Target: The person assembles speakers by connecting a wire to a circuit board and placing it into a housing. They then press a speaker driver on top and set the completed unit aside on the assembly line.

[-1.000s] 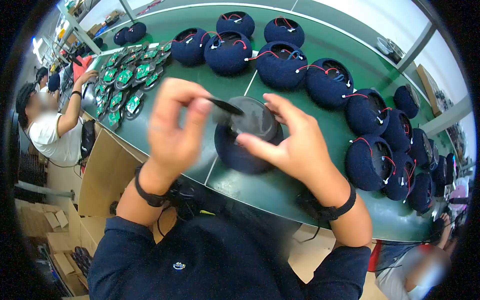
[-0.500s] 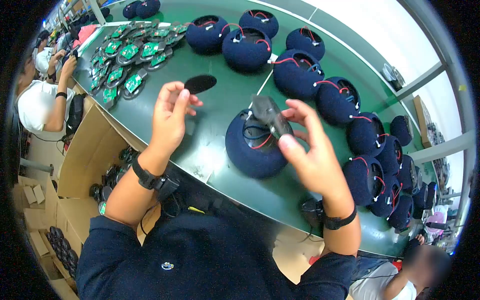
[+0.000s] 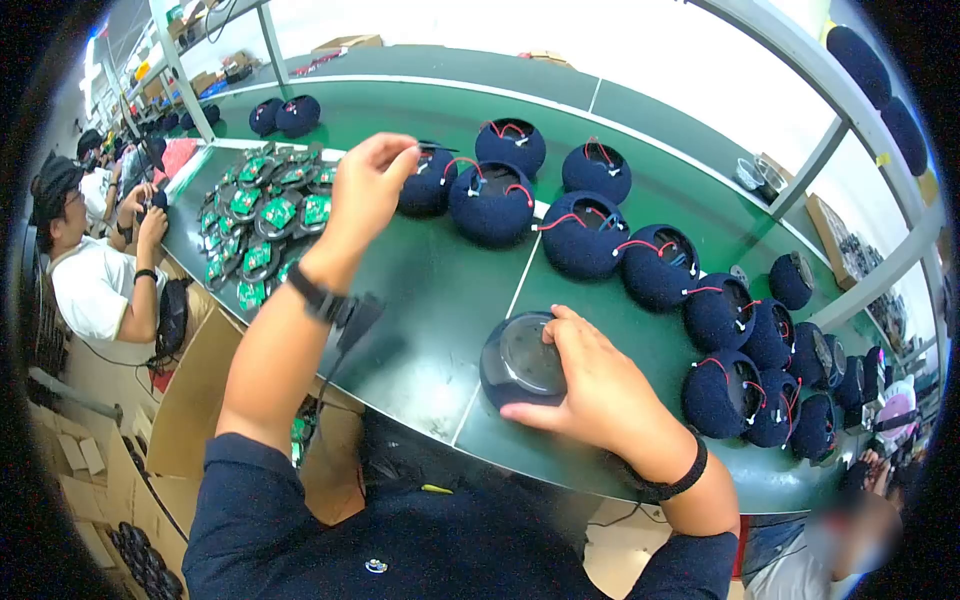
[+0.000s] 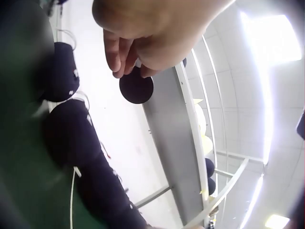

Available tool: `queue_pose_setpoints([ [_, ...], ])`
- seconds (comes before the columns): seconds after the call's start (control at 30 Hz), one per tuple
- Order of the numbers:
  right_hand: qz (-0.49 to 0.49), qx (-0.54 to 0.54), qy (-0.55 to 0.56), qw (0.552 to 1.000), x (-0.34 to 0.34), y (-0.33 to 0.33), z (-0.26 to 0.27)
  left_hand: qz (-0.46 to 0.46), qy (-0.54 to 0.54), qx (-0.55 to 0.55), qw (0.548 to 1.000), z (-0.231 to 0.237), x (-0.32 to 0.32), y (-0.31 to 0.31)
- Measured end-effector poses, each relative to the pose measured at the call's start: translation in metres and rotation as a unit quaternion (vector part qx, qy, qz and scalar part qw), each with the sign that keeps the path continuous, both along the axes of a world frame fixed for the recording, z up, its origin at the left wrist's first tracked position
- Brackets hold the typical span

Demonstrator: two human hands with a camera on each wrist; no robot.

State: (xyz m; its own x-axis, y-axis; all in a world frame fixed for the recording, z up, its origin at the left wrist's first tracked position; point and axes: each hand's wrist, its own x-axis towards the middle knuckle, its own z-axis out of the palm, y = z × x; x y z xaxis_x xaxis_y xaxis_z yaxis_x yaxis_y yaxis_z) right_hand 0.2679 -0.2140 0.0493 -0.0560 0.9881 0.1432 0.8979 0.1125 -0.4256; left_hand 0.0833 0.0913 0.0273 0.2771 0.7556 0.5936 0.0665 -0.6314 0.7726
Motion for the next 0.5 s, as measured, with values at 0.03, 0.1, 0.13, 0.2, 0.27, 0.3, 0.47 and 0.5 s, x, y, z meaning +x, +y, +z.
queue_pose_setpoints([
  [0.03, -0.006, -0.011, -0.017, 1.0, -0.001, 0.003, -0.003, -0.003, 0.0, 0.006, 1.0, 0.013, 0.008, 0.016],
  [0.1, -0.021, -0.019, -0.028, 0.999, -0.005, 0.005, -0.004, 0.109, 0.186, 0.035, 0.976, 0.032, 0.027, 0.042],
  [0.13, -0.017, -0.028, -0.011, 0.999, -0.007, 0.008, -0.001, 0.104, 0.188, 0.041, 0.976, 0.036, 0.035, 0.059],
  [0.2, -0.014, -0.024, 0.014, 1.0, -0.007, 0.012, 0.001, 0.151, 0.308, 0.122, 0.932, 0.028, 0.051, 0.1],
  [0.27, -0.025, -0.022, 0.022, 0.999, -0.001, 0.013, 0.004, 0.168, 0.357, 0.138, 0.908, 0.017, 0.069, 0.143],
  [0.3, -0.03, -0.024, 0.028, 0.999, 0.004, 0.013, 0.006, 0.188, 0.404, 0.149, 0.882, 0.016, 0.077, 0.159],
  [0.47, -0.084, 0.006, 0.07, 0.994, 0.053, 0.021, 0.049, 0.173, 0.509, 0.158, 0.828, 0.021, 0.102, 0.189],
  [0.5, -0.088, 0.038, 0.058, 0.994, 0.065, 0.024, 0.06, 0.167, 0.528, 0.161, 0.817, 0.021, 0.105, 0.193],
])
